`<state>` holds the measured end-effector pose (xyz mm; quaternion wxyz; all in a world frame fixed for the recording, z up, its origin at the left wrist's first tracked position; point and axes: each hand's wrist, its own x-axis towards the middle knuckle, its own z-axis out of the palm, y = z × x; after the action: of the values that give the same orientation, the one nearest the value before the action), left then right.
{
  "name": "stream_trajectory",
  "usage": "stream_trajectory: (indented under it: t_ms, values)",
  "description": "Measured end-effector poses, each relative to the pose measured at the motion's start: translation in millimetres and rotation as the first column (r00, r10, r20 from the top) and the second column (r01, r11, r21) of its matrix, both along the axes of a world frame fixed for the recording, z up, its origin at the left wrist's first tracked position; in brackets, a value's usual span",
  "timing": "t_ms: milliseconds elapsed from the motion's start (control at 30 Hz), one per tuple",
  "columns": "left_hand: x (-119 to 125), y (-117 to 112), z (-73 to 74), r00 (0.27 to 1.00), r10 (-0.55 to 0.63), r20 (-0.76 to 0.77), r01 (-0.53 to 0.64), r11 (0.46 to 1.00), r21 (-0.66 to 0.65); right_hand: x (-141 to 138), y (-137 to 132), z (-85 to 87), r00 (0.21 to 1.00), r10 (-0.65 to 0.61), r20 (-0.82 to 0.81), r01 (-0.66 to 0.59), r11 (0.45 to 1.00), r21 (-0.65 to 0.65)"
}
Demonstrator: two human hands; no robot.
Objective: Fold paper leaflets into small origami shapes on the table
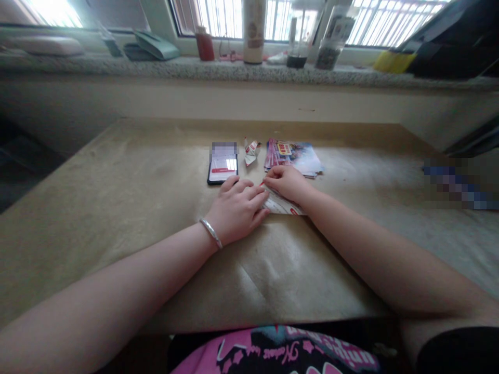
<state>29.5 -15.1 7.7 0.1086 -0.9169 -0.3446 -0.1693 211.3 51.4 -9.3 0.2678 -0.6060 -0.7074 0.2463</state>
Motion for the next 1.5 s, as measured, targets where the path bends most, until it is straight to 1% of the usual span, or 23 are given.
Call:
stream_trajectory:
  t_ms: [233, 333, 600, 933, 1133, 1333, 1500]
  values:
    - [1, 5, -3.5, 0.996, 0.007, -0.085, -0.017, 0.993, -0.115, -4, 5, 4.4, 0.98, -0.033, 0.197, 0.026, 0.999, 0.039]
    - [2, 5, -3.8, 0.996, 0.015, -0.087, -0.029, 0.988, -0.153, -5, 5, 4.1, 0.97, -0.043, 0.239, 0.03, 0.998, 0.055]
    - [1, 6, -5.5, 0.998, 0.004, -0.07, -0.015, 0.986, -0.164, -5, 5, 2.3, 0.968, -0.04, 0.248, 0.027, 0.998, 0.058]
    - [-2, 4, -6.9, 0.996, -0.02, -0.092, 0.006, 0.989, -0.149, -4, 3, 2.7, 0.97, -0.029, 0.242, 0.015, 0.998, 0.056]
    - [-2, 4, -7.2, 0.997, -0.012, -0.08, -0.004, 0.982, -0.188, 0, 7, 1.4, 0.976, 0.003, 0.219, -0.017, 0.998, 0.064]
    - [-1, 7, -8.5, 0.999, -0.005, -0.052, -0.006, 0.976, -0.218, -1, 12, 3.4, 0.951, 0.028, 0.308, -0.068, 0.99, 0.12]
    - [-1, 8, -8.4, 0.998, -0.023, -0.057, 0.011, 0.979, -0.204, -4, 11, 5.2, 0.944, 0.026, 0.329, -0.068, 0.991, 0.117]
